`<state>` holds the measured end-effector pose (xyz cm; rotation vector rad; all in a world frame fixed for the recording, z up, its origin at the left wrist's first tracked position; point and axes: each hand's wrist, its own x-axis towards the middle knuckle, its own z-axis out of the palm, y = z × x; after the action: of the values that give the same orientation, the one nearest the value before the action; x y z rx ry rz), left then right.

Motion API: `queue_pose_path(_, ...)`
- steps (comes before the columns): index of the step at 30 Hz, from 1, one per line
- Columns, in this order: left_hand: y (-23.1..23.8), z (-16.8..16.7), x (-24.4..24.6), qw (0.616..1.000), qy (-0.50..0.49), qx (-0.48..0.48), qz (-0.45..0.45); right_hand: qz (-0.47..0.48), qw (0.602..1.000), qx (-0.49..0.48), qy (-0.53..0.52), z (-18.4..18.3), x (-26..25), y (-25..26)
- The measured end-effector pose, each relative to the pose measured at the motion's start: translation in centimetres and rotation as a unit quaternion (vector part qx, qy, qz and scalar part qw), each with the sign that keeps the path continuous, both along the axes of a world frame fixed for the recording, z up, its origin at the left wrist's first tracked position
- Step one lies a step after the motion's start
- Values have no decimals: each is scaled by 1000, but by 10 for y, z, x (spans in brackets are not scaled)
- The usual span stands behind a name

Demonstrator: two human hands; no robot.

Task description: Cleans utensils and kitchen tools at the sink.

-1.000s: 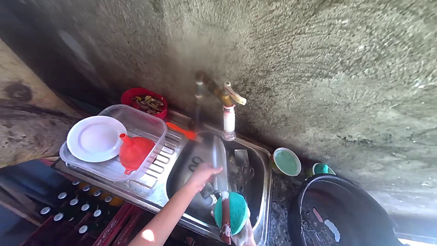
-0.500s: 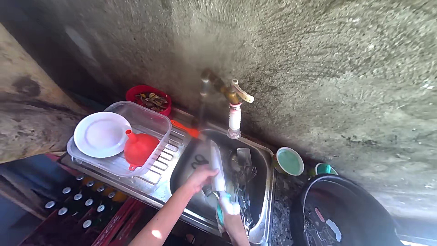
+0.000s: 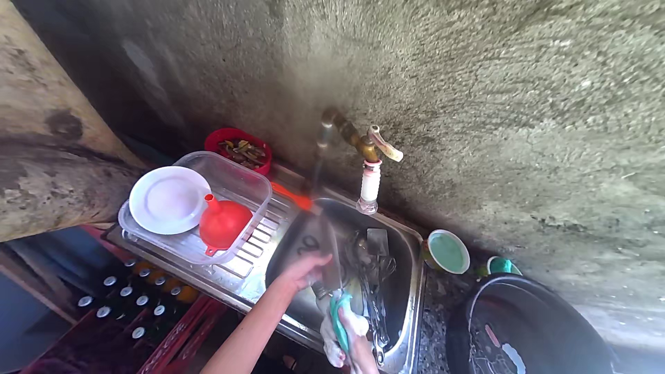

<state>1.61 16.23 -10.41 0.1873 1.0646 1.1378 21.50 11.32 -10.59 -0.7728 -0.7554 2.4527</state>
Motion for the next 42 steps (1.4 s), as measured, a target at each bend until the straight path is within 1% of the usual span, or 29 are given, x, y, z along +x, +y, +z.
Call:
queue_pose_path(2, 1, 4, 4, 1000, -2, 0, -8, -20, 990, 61, -123, 6, -10, -5)
queue_pose_path(3, 2, 5, 5, 1000, -4, 1, -10, -33, 984, 69, -160, 9, -15, -7)
queue_pose_path(5, 4, 3, 6, 1000, -2, 2, -9, -39, 982, 51, -179, 13, -22, -6)
queue_pose_path(6, 5, 2, 5, 1000, 2, 0, -6, -29, 986, 23, -160, 15, -21, -4)
queue_pose_path(7, 6, 1, 4, 1000, 4, -4, 0, -15, 993, -21, -114, 15, -18, -1)
queue_pose_path(8, 6, 0, 2, 1000, 3, -6, 4, 0, 997, -71, -40, 13, -13, 2)
queue_pose_path(10, 4, -1, -3, 1000, -13, -8, 19, 30, 981, -157, 113, 7, -3, 5)
queue_pose_path(11, 3, 0, -5, 999, -21, -8, 27, 47, 972, -174, 153, 3, 1, 6)
queue_pose_path(12, 2, 3, -6, 999, -26, -10, 34, 57, 970, -172, 163, 2, 4, 5)
queue_pose_path(13, 1, 7, -6, 999, -28, -12, 38, 56, 973, -165, 152, 4, 7, 2)
queue_pose_path(15, 1, 10, -7, 999, -28, -15, 43, 30, 986, -135, 97, 11, 11, -7)
queue_pose_path(16, 1, 9, -8, 999, -28, -14, 43, 21, 993, -100, 62, 10, 14, -11)
queue_pose_path(18, 2, 8, -10, 999, -27, -9, 40, -3, 998, 33, -55, 11, 13, -21)
queue_pose_path(19, 2, 8, -10, 999, -33, -5, 40, -24, 989, 90, -117, 14, 8, -25)
queue_pose_path(21, 1, 11, -7, 998, -49, 1, 46, -59, 953, 157, -253, 20, -5, -32)
queue_pose_path(23, 2, 14, -5, 997, -61, 4, 55, -97, 916, 164, -353, 25, -20, -32)
queue_pose_path(24, 3, 14, -4, 997, -61, 5, 55, -106, 903, 173, -380, 26, -23, -32)
queue_pose_path(26, 3, 12, -4, 998, -42, 3, 56, -95, 872, 231, -422, 23, -19, -37)
queue_pose_path(28, 3, 10, -6, 998, -9, 1, 56, -85, 825, 268, -490, 18, -20, -40)
queue_pose_path(30, 3, 12, -7, 998, 25, -7, 57, -66, 783, 307, -537, 19, -20, -43)
queue_pose_path(32, 2, 17, -7, 997, 40, -8, 63, -41, 764, 304, -567, 31, -18, -42)
queue_pose_path(35, 0, 23, -7, 996, 51, 6, 79, -68, 698, 422, -574, 7, -3, -44)
queue_pose_path(36, 0, 24, -7, 995, 55, 12, 78, -81, 709, 440, -545, -1, 1, -43)
queue_pose_path(37, 0, 25, -7, 995, 59, 16, 73, -97, 755, 426, -489, -8, 5, -40)
queue_pose_path(38, 0, 24, -7, 996, 63, 20, 61, -113, 819, 383, -413, -16, 7, -36)
queue_pose_path(39, 1, 22, -4, 997, 65, 25, 42, -110, 882, 320, -329, -16, 7, -31)
queue_pose_path(40, 0, 20, 0, 997, 64, 30, 18, -90, 927, 250, -264, -10, 5, -26)
queue_pose_path(41, -2, 17, 5, 998, 58, 37, -4, -67, 956, 186, -215, -1, 1, -20)
queue_pose_path(42, -3, 13, 10, 998, 41, 47, -22, -63, 969, 145, -190, 7, -5, -14)
